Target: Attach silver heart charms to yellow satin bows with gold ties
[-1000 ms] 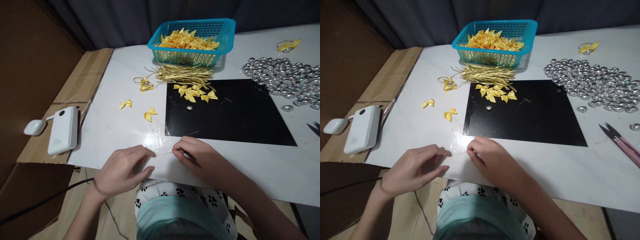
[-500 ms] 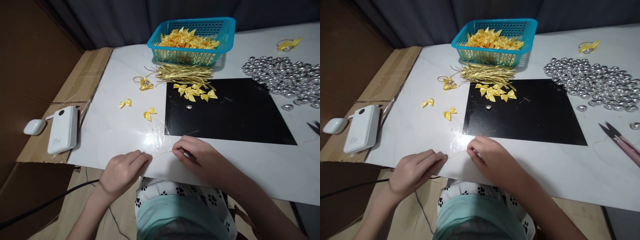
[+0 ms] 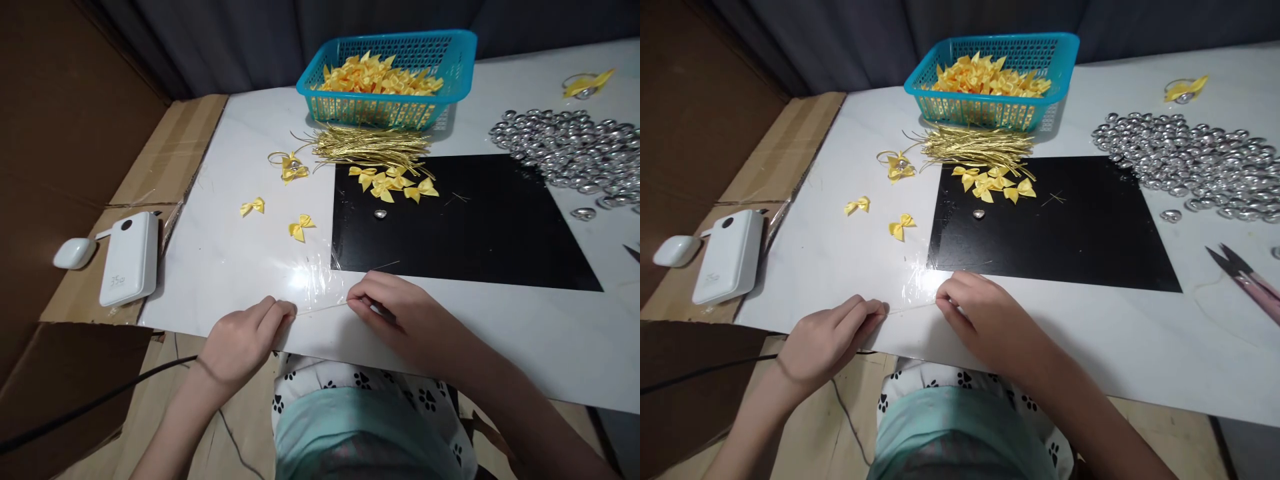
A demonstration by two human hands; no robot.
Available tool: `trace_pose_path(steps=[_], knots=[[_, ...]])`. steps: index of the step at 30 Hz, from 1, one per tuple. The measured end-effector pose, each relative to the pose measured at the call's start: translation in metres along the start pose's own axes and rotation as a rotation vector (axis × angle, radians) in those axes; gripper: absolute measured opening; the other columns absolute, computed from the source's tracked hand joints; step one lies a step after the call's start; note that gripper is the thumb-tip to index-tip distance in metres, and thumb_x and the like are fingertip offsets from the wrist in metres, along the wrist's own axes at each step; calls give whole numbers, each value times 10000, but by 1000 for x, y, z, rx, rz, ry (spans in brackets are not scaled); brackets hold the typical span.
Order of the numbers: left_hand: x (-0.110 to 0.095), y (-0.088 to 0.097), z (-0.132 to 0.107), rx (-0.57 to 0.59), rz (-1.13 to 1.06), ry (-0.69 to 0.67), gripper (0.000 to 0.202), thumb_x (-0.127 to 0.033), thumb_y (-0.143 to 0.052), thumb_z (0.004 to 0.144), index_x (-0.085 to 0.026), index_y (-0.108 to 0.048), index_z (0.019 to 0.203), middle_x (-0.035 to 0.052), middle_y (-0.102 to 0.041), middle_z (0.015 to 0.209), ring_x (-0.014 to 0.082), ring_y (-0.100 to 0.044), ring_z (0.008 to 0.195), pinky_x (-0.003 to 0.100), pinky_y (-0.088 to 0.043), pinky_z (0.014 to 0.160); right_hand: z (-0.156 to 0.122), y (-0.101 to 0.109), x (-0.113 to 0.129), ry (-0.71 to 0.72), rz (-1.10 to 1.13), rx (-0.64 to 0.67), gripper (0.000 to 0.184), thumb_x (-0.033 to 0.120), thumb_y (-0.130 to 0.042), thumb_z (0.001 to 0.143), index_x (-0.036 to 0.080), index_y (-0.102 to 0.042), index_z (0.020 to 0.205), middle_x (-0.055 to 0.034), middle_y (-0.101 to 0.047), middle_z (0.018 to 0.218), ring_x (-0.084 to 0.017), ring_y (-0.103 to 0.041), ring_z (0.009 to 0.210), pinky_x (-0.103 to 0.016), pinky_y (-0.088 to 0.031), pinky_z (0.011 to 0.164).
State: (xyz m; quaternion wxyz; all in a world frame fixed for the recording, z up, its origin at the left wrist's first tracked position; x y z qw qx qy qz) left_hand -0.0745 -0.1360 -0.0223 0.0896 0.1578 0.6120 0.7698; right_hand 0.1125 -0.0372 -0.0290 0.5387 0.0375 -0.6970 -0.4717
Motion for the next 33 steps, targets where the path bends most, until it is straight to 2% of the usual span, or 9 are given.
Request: trace_pose_path(steps=[9, 13, 18, 24, 27, 31, 33], knots=[[2, 5, -2, 6, 6, 26, 217, -183, -317, 981, -176, -508, 877, -32, -586, 602, 110, -516, 357, 233, -328, 334, 0, -1, -1, -16, 10, 16, 191, 187, -429, 941, 184, -570, 811, -18, -591, 795, -145, -540, 762, -267, -402, 690], [5, 7, -2, 52, -84, 36, 195, -177, -329, 971, -183, -496, 870, -24, -605, 630, 112, -539, 383, 227, -365, 355, 0, -1, 0, -15, 3, 21, 196, 180, -429, 937, 181, -566, 797, -20, -592, 785, -147, -545, 756, -270, -403, 687], [14, 15, -6, 117, -248, 91, 132, -131, -365, 924, -177, -488, 942, 24, -667, 758, 141, -636, 526, 231, -456, 428, 1, 0, 0, -18, -9, 19, 207, 187, -418, 939, 187, -575, 804, -23, -601, 779, -153, -552, 749, -275, -413, 684], [24, 19, -9, 79, -250, 122, 180, -90, -349, 889, -161, -504, 947, 35, -676, 746, 152, -636, 527, 245, -454, 420, 1, 1, 1, -16, -25, 8, 211, 179, -416, 933, 190, -577, 797, -28, -613, 775, -154, -559, 732, -277, -424, 667], [18, 16, -3, 95, -294, 120, 173, -147, -384, 920, -164, -530, 1011, 15, -664, 748, 143, -623, 540, 250, -458, 456, 1, 1, 2, -5, -32, 1, 205, 185, -422, 932, 189, -574, 794, -30, -612, 772, -157, -562, 741, -275, -425, 668], [-2, 11, 19, 90, -380, 137, 234, -298, -477, 931, -180, -527, 1128, 0, -631, 768, 149, -613, 610, 257, -447, 493, 2, -1, 3, 13, -38, 6, 202, 195, -417, 937, 182, -582, 821, -38, -611, 793, -165, -566, 762, -283, -425, 682], [-12, 5, 33, 159, -427, 150, 306, -361, -508, 916, -170, -523, 1156, 34, -622, 858, 183, -619, 730, 284, -474, 552, 1, -1, 4, 26, -36, 3, 211, 190, -406, 940, 179, -587, 832, -42, -608, 796, -167, -562, 760, -289, -426, 685]])
Point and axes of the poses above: each hand's wrist, its own z-axis towards the middle knuckle, its own y-axis out of the back of the hand, x = y × z, the point moved 3 cm from there along z, towards the middle knuckle
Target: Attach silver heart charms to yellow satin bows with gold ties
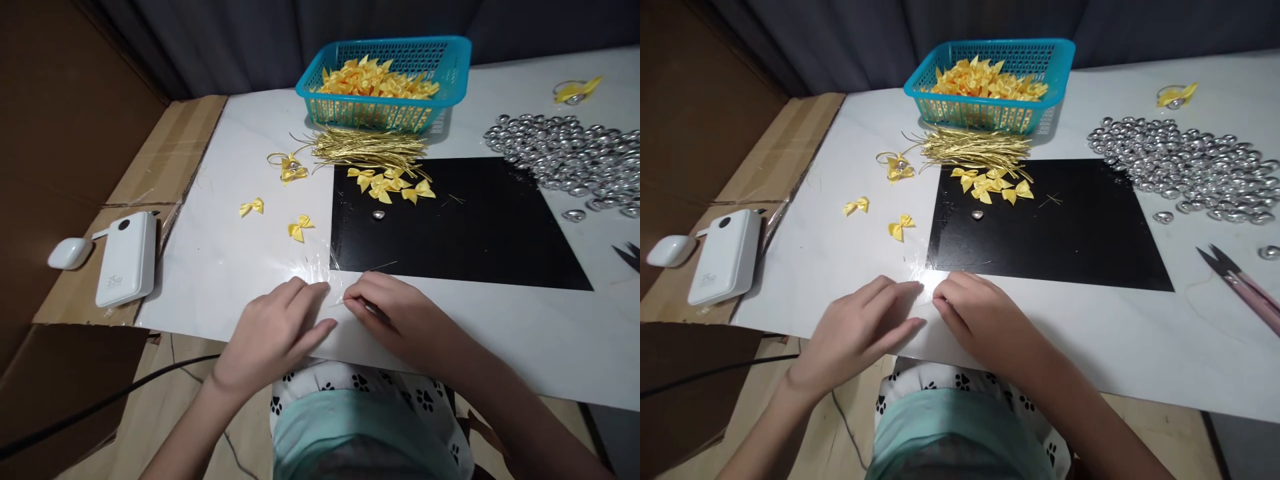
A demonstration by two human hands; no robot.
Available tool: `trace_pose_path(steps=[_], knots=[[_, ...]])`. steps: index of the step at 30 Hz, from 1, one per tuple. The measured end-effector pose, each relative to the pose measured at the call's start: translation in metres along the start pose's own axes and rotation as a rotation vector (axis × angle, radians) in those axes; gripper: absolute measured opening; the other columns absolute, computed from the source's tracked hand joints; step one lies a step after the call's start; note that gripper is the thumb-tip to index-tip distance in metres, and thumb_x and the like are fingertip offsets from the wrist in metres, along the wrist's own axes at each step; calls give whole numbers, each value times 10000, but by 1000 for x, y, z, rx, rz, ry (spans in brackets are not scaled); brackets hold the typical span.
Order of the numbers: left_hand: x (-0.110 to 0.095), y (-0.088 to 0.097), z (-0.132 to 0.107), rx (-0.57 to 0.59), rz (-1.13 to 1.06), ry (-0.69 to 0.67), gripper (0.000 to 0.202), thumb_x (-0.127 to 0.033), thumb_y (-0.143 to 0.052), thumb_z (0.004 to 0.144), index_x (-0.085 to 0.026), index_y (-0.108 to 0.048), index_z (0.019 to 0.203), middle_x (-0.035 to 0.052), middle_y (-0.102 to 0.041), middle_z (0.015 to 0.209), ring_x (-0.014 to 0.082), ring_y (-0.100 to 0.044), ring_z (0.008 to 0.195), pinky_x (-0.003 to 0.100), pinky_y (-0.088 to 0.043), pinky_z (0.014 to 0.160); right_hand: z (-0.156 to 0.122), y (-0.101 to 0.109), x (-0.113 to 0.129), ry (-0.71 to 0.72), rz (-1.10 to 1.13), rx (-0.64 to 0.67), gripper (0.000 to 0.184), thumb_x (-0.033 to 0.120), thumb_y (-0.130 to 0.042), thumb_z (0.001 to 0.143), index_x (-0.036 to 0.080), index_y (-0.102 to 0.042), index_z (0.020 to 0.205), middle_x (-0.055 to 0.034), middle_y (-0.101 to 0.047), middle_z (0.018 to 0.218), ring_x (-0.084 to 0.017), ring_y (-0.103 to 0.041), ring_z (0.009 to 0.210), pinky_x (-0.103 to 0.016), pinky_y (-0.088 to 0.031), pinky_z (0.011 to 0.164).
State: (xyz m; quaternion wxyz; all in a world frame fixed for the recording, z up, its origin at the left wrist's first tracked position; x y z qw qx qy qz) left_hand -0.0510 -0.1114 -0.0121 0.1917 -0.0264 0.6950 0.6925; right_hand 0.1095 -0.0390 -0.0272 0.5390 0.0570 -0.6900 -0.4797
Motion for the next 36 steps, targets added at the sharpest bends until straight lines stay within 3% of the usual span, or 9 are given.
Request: trace_pose_path(steps=[3, 7, 12, 18, 24, 36], knots=[[-10, -6, 15, 16, -111, -22, 203, -321, -499, 926, -160, -567, 1029, 72, -612, 1007, 213, -575, 913, 344, -489, 740, -1, 0, -1, 0, 15, 0, 218, 182, -397, 947, 180, -585, 837, -44, -606, 805, -166, -561, 771, -289, -423, 698], [-14, -6, 22, 37, -304, -47, 167, -223, -422, 962, -172, -571, 906, 51, -621, 974, 192, -540, 935, 351, -447, 839, -1, 2, -1, -6, 11, -18, 209, 176, -407, 945, 183, -578, 826, -46, -606, 793, -172, -551, 768, -291, -416, 688], [-11, -3, 21, 92, -518, 65, 204, -234, -377, 982, -192, -551, 885, 0, -618, 823, 135, -574, 778, 265, -447, 701, -1, 9, 0, 7, 69, -9, 177, 190, -448, 938, 186, -586, 827, -35, -623, 808, -167, -550, 799, -282, -413, 698], [2, 1, 19, 114, -520, 118, 202, -265, -394, 971, -195, -539, 849, -31, -590, 726, 102, -526, 616, 234, -394, 574, -10, 26, -9, -49, 63, -31, 196, 207, -446, 938, 197, -584, 800, -21, -604, 769, -151, -553, 747, -268, -408, 664], [14, 5, 15, 89, -494, 121, 198, -266, -409, 963, -185, -541, 840, -47, -551, 665, 77, -492, 573, 202, -372, 539, -25, 36, -22, -115, 38, -33, 175, 237, -455, 941, 210, -570, 811, -14, -598, 786, -140, -559, 723, -259, -405, 636], [18, 3, 14, 138, -428, 171, 241, -323, -404, 960, -187, -564, 841, -39, -583, 669, 81, -464, 541, 214, -359, 526, -35, 35, -31, -149, -16, -21, 213, 272, -407, 951, 208, -552, 809, -29, -599, 801, -152, -564, 724, -271, -409, 611]])
Point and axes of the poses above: each hand's wrist, its own z-axis towards the middle knuckle, its own y-axis out of the back of the hand, x = y × z, the point moved 3 cm from there along z, towards the middle knuckle
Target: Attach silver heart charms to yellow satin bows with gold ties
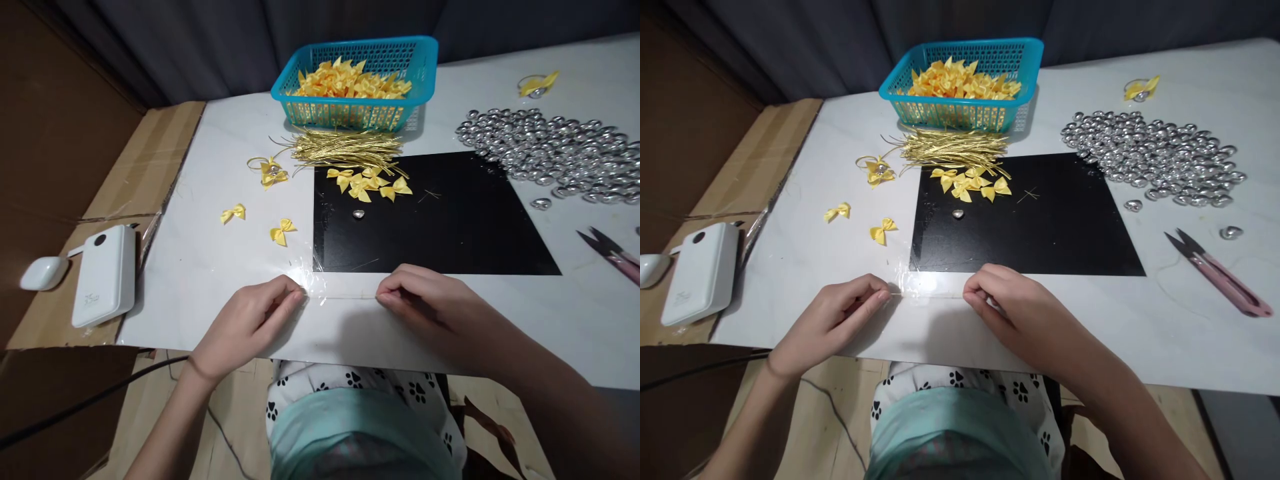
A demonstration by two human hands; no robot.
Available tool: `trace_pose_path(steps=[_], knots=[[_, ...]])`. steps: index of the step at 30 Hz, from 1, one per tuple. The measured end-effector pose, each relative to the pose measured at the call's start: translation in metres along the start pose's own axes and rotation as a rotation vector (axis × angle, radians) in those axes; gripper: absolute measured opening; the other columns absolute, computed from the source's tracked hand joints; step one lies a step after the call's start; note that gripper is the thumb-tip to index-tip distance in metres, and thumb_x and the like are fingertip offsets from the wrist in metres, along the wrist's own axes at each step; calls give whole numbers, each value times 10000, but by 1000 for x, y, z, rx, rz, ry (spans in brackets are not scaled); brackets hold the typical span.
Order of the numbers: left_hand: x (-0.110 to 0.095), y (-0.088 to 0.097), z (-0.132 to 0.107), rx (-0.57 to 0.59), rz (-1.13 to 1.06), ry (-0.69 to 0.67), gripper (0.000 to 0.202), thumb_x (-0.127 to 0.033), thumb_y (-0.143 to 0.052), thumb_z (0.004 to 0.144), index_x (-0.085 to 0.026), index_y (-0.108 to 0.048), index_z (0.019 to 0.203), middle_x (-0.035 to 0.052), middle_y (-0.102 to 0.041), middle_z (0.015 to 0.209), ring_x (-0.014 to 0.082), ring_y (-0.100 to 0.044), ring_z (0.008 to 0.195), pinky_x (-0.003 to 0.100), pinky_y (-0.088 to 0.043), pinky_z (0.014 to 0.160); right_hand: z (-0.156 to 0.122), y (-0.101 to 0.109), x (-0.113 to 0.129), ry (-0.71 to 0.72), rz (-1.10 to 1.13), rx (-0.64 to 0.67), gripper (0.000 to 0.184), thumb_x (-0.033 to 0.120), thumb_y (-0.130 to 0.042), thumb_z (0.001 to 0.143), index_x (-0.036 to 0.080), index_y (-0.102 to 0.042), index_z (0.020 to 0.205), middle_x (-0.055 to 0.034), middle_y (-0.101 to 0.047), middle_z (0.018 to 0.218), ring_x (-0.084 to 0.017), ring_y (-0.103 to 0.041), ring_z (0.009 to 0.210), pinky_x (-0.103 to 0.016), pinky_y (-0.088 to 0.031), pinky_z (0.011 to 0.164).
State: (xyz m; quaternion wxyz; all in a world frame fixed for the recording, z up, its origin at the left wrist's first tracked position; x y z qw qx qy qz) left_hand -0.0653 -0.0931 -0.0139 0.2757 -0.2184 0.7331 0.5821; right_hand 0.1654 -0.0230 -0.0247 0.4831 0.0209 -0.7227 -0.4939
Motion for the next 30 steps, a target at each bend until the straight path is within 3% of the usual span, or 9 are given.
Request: trace_pose_path(steps=[7, 14, 22, 25, 30], knots=[[2, 1, -2, 22, -17, 27, 258, -359, -415, 948, -193, -583, 845, -20, -642, 738, 89, -474, 563, 222, -362, 531, -4, -1, -6, -17, -35, 2, 203, 273, -403, 954, 208, -537, 817, -26, -578, 796, -158, -548, 736, -284, -402, 636], [3, 2, 0, 28, -22, 34, 271, -375, -425, 943, -185, -600, 859, -27, -600, 687, 81, -431, 529, 214, -339, 504, -11, 7, -14, -26, -79, -13, 209, 261, -400, 948, 206, -545, 807, -39, -586, 792, -161, -562, 709, -286, -411, 614], [5, 2, 2, 55, 3, 60, 281, -387, -418, 939, -185, -607, 889, -7, -641, 733, 100, -474, 562, 228, -354, 533, -22, 22, -33, -164, -137, -82, 234, 336, -421, 922, 218, -580, 797, -43, -614, 820, -179, -586, 706, -300, -428, 598], [4, 0, 2, 56, -6, 66, 259, -386, -439, 931, -190, -607, 906, -25, -604, 689, 91, -431, 528, 220, -334, 513, -24, 25, -35, -220, -162, -137, 229, 346, -447, 909, 219, -590, 783, -38, -622, 820, -173, -583, 684, -290, -423, 569], [5, -4, 1, 45, 1, 45, 198, -350, -468, 918, -201, -598, 926, -71, -417, 548, 88, -338, 479, 210, -280, 476, -16, 13, -20, -80, -133, -184, 161, 271, -466, 909, 200, -603, 863, -41, -619, 831, -162, -582, 698, -277, -423, 578]])
Point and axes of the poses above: each hand's wrist, its own z-axis towards the middle knuckle, its own y-axis out of the back of the hand, x = y × z, the point moved 3 cm from there along z, towards the middle knuckle
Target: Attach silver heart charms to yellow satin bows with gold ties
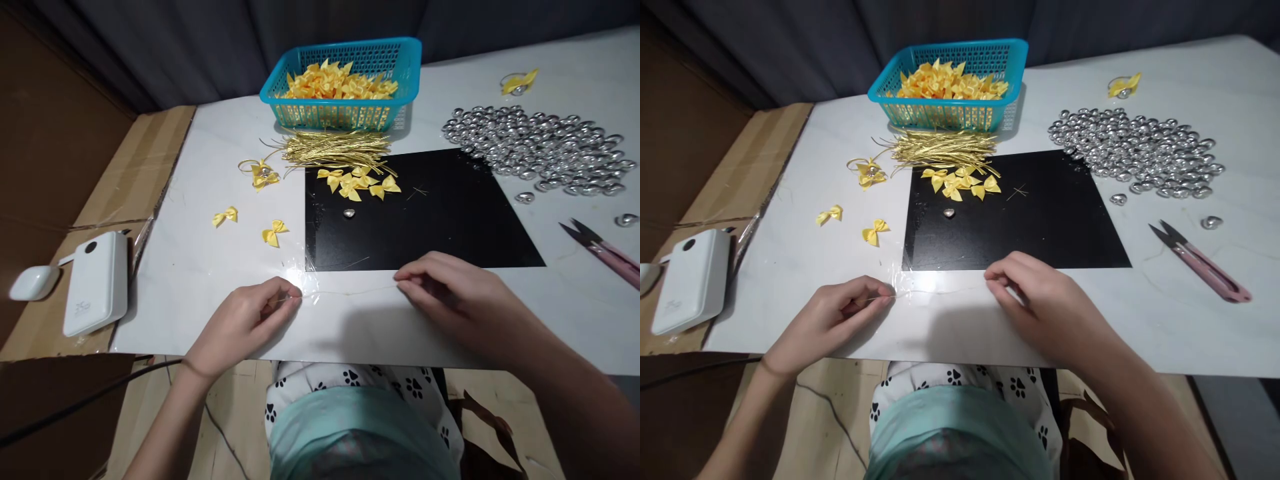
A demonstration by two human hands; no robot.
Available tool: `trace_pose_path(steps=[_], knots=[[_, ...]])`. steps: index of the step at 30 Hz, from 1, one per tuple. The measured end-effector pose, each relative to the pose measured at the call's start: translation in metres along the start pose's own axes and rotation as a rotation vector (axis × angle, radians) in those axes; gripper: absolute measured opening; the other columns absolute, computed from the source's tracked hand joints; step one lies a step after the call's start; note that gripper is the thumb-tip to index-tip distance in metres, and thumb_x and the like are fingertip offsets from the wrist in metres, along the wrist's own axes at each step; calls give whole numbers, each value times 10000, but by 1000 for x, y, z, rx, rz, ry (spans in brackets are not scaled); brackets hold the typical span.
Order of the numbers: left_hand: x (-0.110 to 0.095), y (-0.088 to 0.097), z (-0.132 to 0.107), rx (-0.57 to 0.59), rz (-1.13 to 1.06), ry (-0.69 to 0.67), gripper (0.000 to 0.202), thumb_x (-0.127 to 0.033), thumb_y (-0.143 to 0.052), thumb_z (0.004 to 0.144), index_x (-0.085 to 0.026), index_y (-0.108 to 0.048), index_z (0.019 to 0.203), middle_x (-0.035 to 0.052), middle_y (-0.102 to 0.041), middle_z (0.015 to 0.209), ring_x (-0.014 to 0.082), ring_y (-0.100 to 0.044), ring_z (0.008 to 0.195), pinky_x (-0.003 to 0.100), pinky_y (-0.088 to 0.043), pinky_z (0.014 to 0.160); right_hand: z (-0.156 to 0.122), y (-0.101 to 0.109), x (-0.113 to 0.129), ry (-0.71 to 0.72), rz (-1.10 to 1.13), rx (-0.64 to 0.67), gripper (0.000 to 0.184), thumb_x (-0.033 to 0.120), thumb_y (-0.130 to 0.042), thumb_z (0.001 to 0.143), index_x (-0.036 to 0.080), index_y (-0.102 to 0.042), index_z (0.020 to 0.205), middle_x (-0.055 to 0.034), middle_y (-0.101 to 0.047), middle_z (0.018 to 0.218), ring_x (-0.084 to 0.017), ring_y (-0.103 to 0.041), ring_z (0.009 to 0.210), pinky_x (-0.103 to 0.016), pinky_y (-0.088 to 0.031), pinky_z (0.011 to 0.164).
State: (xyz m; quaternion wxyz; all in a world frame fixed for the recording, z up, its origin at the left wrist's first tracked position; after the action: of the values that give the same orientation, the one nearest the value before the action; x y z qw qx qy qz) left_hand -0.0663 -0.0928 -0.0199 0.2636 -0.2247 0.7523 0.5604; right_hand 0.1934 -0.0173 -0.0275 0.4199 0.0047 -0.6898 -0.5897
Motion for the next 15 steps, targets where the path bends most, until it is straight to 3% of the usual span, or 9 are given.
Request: trace_pose_path(steps=[5, 8, 11, 15], knots=[[-3, 1, -2, -2, -20, -16, 182, -340, -461, 926, -209, -587, 912, -64, -489, 590, 76, -350, 475, 196, -280, 464, 11, -23, 26, 119, -6, 60, 131, 244, -530, 888, 194, -609, 980, -49, -628, 928, -190, -612, 844, -288, -451, 663], [-5, 3, -4, -18, -7, -52, 143, -313, -471, 927, -218, -576, 906, -81, -466, 558, 68, -320, 448, 191, -249, 440, 18, -30, 37, 152, -12, 111, 101, 227, -519, 897, 201, -616, 901, -32, -625, 900, -179, -608, 826, -280, -437, 660], [-6, 5, -6, -46, 2, -89, 105, -283, -481, 925, -226, -569, 914, -92, -443, 542, 64, -305, 437, 187, -237, 432, 21, -30, 41, 138, -8, 139, 162, 198, -467, 915, 197, -589, 808, -16, -610, 850, -156, -593, 772, -265, -410, 629], [-3, 7, -7, -61, 6, -88, 105, -290, -481, 927, -229, -565, 920, -94, -440, 542, 61, -291, 429, 187, -238, 430, 20, -23, 38, 90, -15, 142, 178, 217, -394, 936, 200, -521, 814, -8, -576, 802, -143, -553, 686, -267, -379, 584]])
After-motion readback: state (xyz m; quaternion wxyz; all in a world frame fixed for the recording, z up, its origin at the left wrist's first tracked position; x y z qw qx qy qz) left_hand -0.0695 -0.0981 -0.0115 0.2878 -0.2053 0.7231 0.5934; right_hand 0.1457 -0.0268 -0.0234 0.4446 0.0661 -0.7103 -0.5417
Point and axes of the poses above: each hand's wrist, its own z-axis towards the middle knuckle, its own y-axis out of the back of the hand, x = y × z, the point moved 3 cm from there along z, towards the middle knuckle
